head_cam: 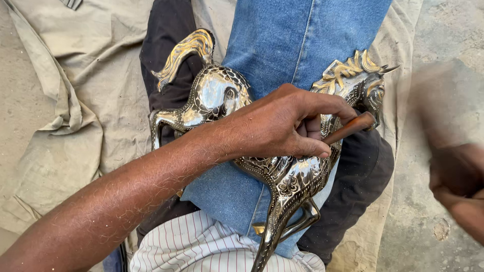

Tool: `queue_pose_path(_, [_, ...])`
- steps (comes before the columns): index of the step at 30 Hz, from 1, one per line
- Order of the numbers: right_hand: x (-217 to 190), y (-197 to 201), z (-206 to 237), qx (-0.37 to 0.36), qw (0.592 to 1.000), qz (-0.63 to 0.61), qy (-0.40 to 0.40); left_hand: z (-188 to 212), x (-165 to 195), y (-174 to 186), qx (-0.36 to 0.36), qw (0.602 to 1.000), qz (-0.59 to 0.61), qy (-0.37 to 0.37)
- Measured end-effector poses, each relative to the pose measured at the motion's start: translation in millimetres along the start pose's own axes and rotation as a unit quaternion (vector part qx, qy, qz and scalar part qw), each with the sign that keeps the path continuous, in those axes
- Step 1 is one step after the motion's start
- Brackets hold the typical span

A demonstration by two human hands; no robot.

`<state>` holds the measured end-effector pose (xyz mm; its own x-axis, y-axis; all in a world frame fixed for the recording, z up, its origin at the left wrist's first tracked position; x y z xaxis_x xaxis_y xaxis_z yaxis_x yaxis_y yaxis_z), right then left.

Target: The person sits on the ground with a metal horse figurine on their lap, holding a punch against the figurine's surface and striking it with a wooden mallet to work the decorated metal. They reposition the punch repeatedly across different areas of the horse's body and mane.

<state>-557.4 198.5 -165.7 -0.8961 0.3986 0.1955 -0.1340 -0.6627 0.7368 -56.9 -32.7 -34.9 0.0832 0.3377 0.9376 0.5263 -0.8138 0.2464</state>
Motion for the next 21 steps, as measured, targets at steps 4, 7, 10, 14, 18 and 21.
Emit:
queue_pose_path(4, [-66,62,54,0.119,0.959,-0.254,0.048,-2,0,1,-0.008,1.0,0.011,0.002])
queue_pose_path(7, [-108,86,91,0.124,0.937,-0.327,0.01,-2,1,1,-0.013,1.0,0.006,-0.004])
queue_pose_path(10, [-123,96,103,0.14,0.906,-0.399,0.016,-3,1,1,-0.022,1.0,0.011,-0.001])
queue_pose_path(14, [-110,91,79,0.163,0.978,-0.065,0.11,-5,1,2,-0.02,0.999,0.025,-0.017])
queue_pose_path(18, [-77,70,60,0.106,0.984,-0.136,0.052,-7,0,3,-0.04,0.999,0.024,0.0])
queue_pose_path(21, [-76,61,71,0.079,0.979,-0.185,-0.02,-7,4,5,-0.03,0.999,0.01,-0.035])
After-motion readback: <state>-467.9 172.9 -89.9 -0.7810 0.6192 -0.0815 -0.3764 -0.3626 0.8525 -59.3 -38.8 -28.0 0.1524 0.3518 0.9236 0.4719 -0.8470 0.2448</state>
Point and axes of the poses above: each hand's wrist, its own z-axis away from the middle knuckle, its own y-axis out of the back of the hand, x = y × z, the point moved 4 cm from there along -z, towards the middle knuckle, and after that the axes turned 9 degrees about -y, right-handed, at the moved point
